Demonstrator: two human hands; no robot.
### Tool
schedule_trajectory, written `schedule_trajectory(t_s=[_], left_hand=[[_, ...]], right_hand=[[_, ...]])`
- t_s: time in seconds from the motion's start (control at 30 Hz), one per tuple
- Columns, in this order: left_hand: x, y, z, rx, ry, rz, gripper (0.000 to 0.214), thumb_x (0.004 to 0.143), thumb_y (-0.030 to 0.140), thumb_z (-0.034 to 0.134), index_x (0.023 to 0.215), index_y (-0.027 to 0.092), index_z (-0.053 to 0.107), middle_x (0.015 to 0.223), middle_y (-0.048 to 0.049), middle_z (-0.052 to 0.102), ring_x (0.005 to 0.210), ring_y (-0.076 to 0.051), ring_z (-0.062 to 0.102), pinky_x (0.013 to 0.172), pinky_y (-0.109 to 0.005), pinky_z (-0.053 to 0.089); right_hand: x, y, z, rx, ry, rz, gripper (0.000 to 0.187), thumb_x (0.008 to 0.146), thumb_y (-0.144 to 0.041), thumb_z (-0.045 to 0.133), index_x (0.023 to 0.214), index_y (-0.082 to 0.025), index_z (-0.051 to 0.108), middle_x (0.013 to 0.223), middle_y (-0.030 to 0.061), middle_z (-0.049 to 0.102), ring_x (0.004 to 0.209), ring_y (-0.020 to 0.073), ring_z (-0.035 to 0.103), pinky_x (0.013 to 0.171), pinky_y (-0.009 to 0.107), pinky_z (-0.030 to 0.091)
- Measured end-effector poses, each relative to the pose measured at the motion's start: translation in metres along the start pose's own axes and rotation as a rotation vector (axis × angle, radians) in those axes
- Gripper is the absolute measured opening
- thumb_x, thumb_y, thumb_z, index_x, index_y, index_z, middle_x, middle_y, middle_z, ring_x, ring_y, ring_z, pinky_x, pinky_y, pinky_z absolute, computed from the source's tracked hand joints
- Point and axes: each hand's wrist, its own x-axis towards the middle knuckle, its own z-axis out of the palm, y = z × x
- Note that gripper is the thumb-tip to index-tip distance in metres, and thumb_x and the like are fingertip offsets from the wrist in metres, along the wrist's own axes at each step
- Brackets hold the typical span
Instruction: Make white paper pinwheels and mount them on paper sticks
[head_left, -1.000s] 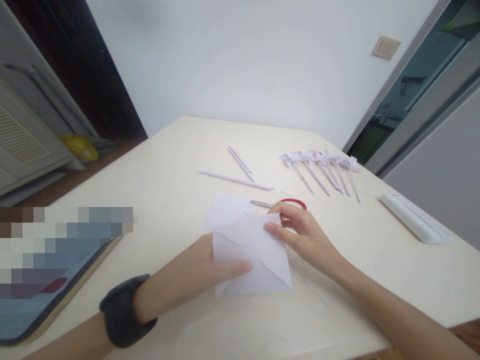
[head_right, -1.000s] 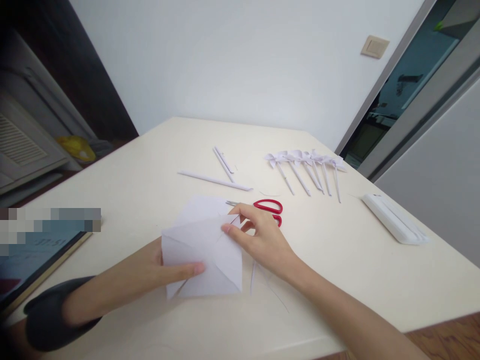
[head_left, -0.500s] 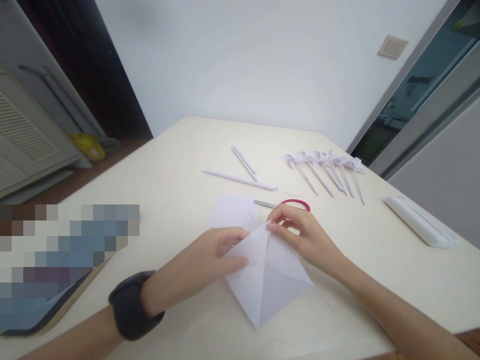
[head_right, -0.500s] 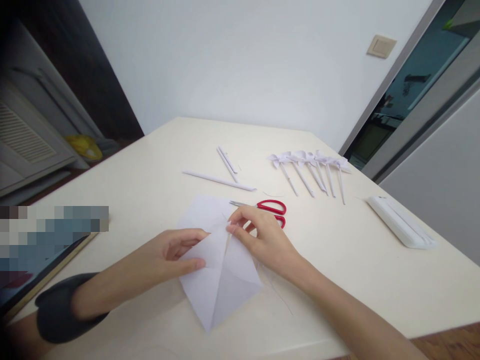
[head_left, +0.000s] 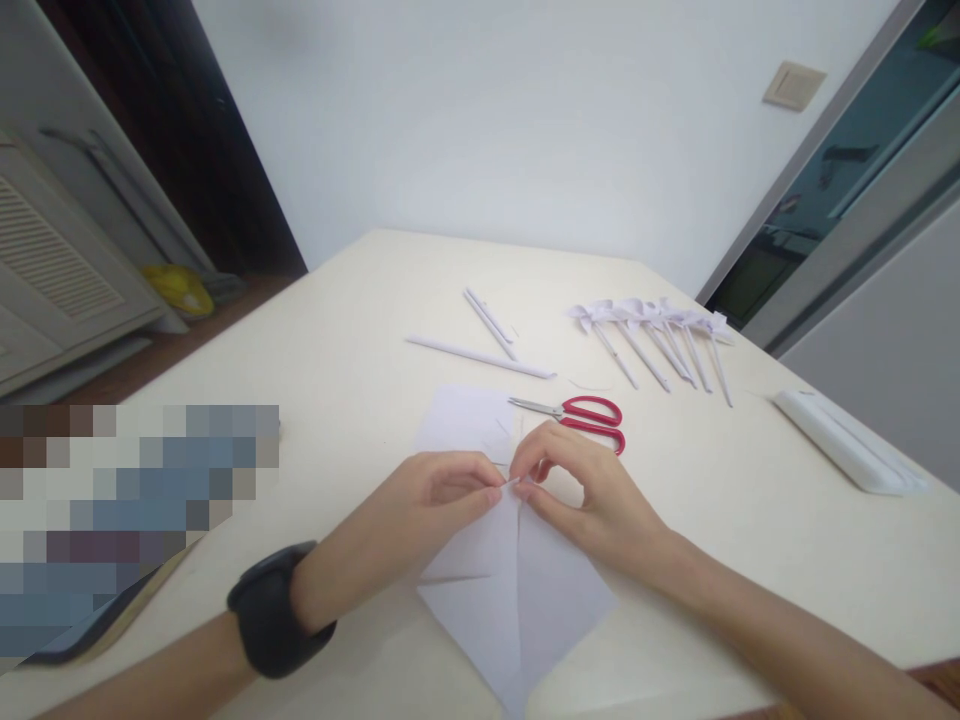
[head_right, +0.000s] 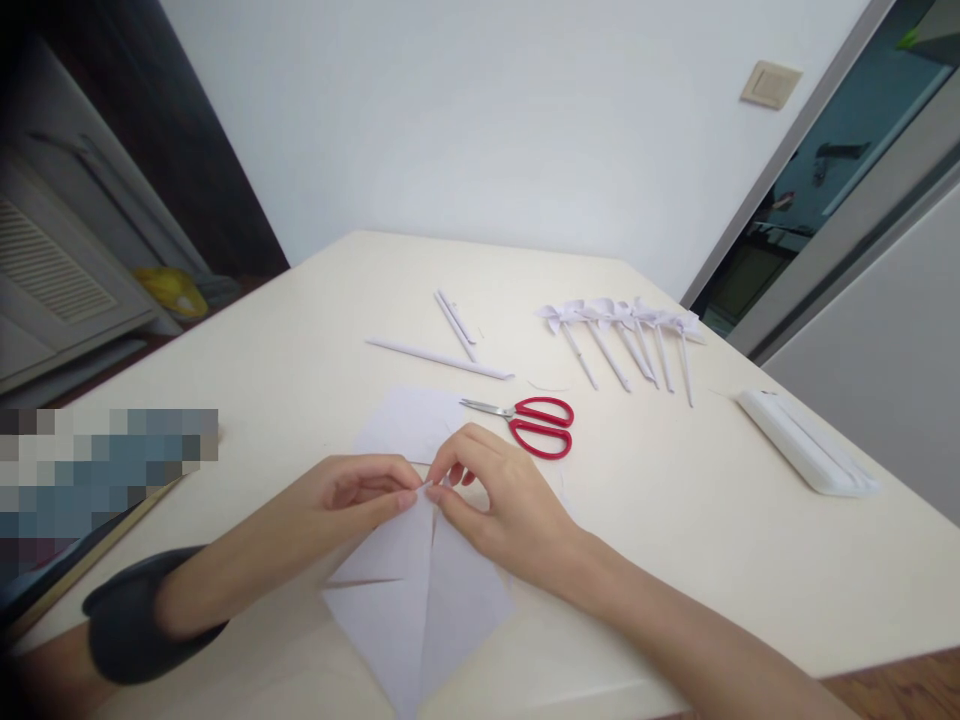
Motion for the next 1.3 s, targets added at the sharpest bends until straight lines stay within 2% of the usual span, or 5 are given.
schedule_trajectory(t_s=[0.3,0.7,0.93,1.3], left_hand=[[-0.002,0.008,0.001,-0.027,0.034,0.011,0.019,0.084,0.032,0.053,0.072,0.02,0.063,0.069,0.0027,0.058,0.064,-0.013,0.052,0.056,-0.021,0.04],[-0.003,0.013,0.003,-0.137,0.0,0.002,0.017,0.083,0.029,0.055,0.071,0.019,0.062,0.068,0.0043,0.054,0.064,-0.01,0.049,0.056,-0.018,0.038],[-0.006,0.021,0.004,-0.163,-0.001,-0.048,0.019,0.083,0.032,0.055,0.073,0.018,0.064,0.068,0.0032,0.058,0.064,-0.011,0.051,0.055,-0.019,0.039],[-0.005,0.015,0.004,-0.151,0.001,-0.054,0.015,0.081,0.033,0.058,0.076,0.02,0.065,0.07,0.0027,0.063,0.065,-0.012,0.056,0.057,-0.021,0.042]], right_hand=[[-0.001,-0.001,0.0,-0.011,0.067,-0.114,0.006,0.081,-0.009,0.056,0.084,-0.014,0.055,0.084,0.0032,0.056,0.081,0.0126,0.053,0.073,0.026,0.045],[-0.003,0.0,-0.002,-0.049,0.085,-0.245,0.007,0.084,-0.013,0.056,0.088,-0.014,0.061,0.088,0.0056,0.058,0.084,0.0131,0.056,0.075,0.026,0.048],[-0.003,0.002,-0.005,-0.207,0.09,-0.334,0.012,0.084,-0.01,0.053,0.088,-0.017,0.062,0.089,0.0064,0.058,0.08,0.014,0.055,0.068,0.028,0.047],[-0.003,0.007,-0.009,-0.384,0.055,-0.433,0.021,0.082,-0.005,0.049,0.095,-0.016,0.062,0.093,0.008,0.06,0.08,0.015,0.054,0.067,0.03,0.045]])
